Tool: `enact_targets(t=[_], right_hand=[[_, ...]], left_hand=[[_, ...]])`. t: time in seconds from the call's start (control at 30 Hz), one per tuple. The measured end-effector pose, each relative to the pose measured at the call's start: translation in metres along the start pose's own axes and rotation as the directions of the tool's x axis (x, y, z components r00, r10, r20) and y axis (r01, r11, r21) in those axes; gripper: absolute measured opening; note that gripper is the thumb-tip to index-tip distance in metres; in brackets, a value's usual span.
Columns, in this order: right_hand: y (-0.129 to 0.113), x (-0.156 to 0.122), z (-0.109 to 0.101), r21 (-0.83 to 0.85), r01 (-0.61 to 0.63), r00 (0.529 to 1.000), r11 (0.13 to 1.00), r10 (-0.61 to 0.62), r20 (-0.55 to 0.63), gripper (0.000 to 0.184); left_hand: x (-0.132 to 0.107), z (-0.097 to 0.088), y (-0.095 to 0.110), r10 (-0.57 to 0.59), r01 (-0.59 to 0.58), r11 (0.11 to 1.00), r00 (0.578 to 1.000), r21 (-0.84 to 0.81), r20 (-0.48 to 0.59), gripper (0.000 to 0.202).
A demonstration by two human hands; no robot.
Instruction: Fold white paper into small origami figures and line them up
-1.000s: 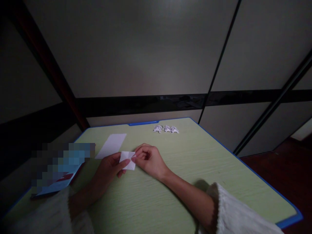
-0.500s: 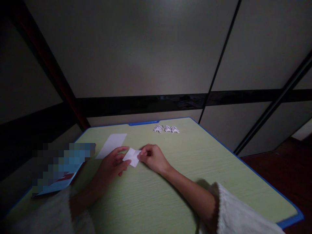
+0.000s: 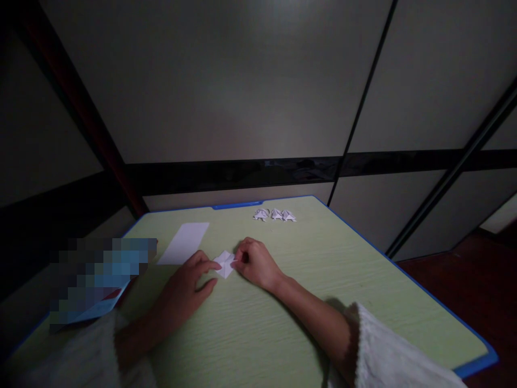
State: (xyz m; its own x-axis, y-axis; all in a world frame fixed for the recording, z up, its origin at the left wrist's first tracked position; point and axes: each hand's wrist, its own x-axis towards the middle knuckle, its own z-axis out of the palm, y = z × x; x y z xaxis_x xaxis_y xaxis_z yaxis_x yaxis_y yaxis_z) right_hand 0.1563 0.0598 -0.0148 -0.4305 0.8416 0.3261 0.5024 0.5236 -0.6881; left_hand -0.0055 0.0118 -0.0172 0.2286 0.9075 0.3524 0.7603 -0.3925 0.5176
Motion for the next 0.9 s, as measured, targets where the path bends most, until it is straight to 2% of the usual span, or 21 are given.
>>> enact_targets(t=[0.13, 0.23, 0.33, 0.4, 0.47, 0.67, 0.8, 0.9], right_hand=[[0.001, 0.000, 0.002, 0.040, -0.007, 1.000, 0.999, 0.007, -0.013, 0.008], [0.003, 0.002, 0.001, 0.180, -0.094, 0.995, 0.979, 0.097, -0.009, 0.011], [0.007, 0.006, -0.002, 0.423, -0.255, 0.966, 0.870, 0.245, 0.079, 0.023], [0.010, 0.009, -0.006, 0.479, -0.298, 0.954, 0.826, 0.270, 0.128, 0.024], [0.012, 0.010, -0.008, 0.463, -0.300, 0.954, 0.834, 0.255, 0.159, 0.019], [0.014, 0.009, -0.006, 0.379, -0.205, 0.973, 0.903, 0.146, 0.178, 0.007], [0.015, 0.007, -0.003, 0.294, -0.159, 0.981, 0.942, 0.117, 0.157, 0.002], [0.015, 0.006, -0.001, 0.216, -0.102, 0.989, 0.971, 0.075, 0.129, 0.005]], left_hand=[[-0.003, 0.003, -0.003, 0.151, -0.151, 0.988, 0.989, 0.034, 0.001, 0.031], [-0.003, 0.004, -0.003, 0.167, -0.169, 0.985, 0.983, 0.022, 0.074, 0.034], [-0.003, 0.003, 0.000, 0.154, -0.162, 0.986, 0.979, 0.050, 0.137, 0.034], [-0.004, 0.002, 0.002, 0.160, -0.178, 0.979, 0.973, 0.097, 0.165, 0.034], [-0.005, 0.001, 0.003, 0.176, -0.204, 0.969, 0.966, 0.141, 0.186, 0.033], [-0.008, 0.000, 0.001, 0.228, -0.276, 0.940, 0.946, 0.203, 0.229, 0.033], [-0.008, 0.000, 0.000, 0.238, -0.292, 0.931, 0.941, 0.220, 0.242, 0.034], [-0.007, -0.001, 0.002, 0.237, -0.298, 0.925, 0.937, 0.234, 0.256, 0.036]])
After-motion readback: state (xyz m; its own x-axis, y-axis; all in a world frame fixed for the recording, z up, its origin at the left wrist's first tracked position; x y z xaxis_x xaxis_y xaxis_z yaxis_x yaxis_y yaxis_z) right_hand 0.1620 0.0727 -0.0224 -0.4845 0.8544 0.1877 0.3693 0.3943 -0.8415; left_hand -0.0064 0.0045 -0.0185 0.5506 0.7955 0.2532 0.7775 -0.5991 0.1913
